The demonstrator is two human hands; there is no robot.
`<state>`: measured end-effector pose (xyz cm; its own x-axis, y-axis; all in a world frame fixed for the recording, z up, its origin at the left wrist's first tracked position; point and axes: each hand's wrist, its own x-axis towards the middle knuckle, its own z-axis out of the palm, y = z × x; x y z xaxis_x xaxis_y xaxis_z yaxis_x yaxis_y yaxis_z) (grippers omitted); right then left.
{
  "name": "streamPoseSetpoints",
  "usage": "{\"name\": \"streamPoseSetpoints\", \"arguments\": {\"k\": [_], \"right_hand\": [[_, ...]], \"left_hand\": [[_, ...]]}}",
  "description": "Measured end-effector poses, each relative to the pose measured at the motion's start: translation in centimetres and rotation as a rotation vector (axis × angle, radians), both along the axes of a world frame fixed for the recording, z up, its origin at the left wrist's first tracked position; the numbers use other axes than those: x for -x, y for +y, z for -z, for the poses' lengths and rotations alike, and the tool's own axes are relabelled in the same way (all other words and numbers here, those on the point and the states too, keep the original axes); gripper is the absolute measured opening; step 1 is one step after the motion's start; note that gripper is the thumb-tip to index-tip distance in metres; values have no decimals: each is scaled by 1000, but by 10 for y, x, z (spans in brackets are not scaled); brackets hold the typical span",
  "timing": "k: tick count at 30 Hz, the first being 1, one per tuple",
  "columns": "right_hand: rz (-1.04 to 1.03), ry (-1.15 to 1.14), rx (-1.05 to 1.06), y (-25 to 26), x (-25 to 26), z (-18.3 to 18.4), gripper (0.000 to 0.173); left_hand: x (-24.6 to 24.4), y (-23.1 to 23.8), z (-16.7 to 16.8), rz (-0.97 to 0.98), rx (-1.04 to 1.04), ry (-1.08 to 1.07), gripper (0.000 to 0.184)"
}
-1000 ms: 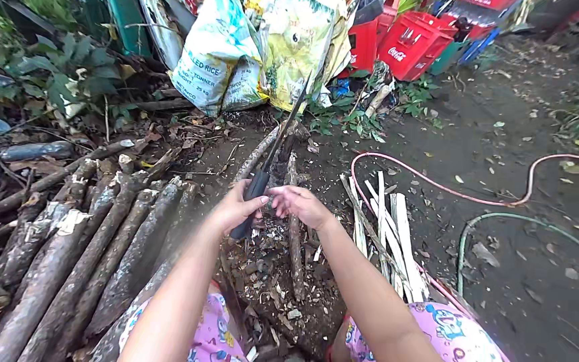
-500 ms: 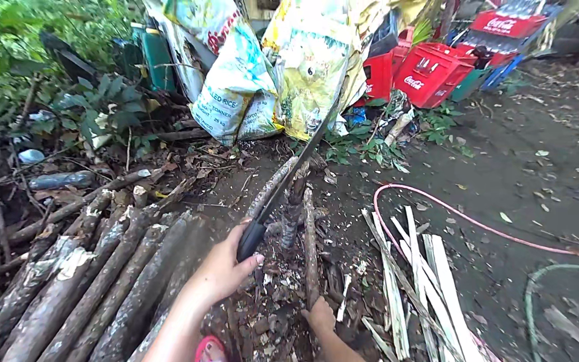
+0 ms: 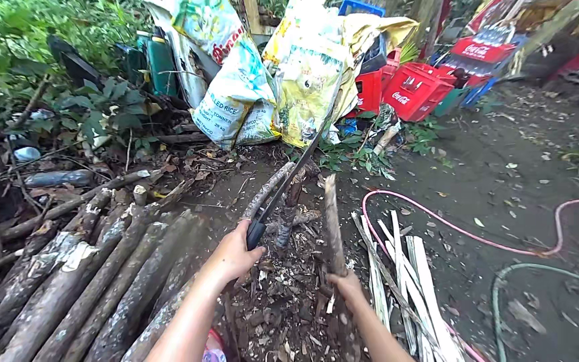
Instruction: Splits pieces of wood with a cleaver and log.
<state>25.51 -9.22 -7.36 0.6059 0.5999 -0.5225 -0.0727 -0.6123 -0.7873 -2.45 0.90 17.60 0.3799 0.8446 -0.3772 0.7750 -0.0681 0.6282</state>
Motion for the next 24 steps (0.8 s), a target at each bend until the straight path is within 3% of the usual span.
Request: {"name": "streamPoseSetpoints", "arguments": {"k": [2,8,12,14,16,18,19,21,24], "right_hand": [[4,-143,-201,8,-16,-68,73],[130,-684,-746,21,-60,-336,89],[173,-895,-1180,38,-61,-453,97],[86,-937,-1054,36,-37,-451,98],[-181,-960,-545,24,-8,-393,89],[-561,-952,79,33,-5,-323,71],[-718,-935,305,41,-9,-306,67],[-840,-885,432,47,-15,-299,62],[-816,-833,349,36,-18,-300,57]], "left_hand": [[-2,-1,0,-6,-12,0,61],[-5,-7,1,-2,-26,20,56],[-6,-10,3,7,-23,30,52],[-7,-11,2,5,-16,37,51],[-4,-12,3,1,-18,50,51],[-1,-12,6,0,-32,85,52],[1,-10,5,-1,-40,105,52],[1,-7,4,11,-49,140,52],[-1,-6,6,32,-44,165,51]]}}
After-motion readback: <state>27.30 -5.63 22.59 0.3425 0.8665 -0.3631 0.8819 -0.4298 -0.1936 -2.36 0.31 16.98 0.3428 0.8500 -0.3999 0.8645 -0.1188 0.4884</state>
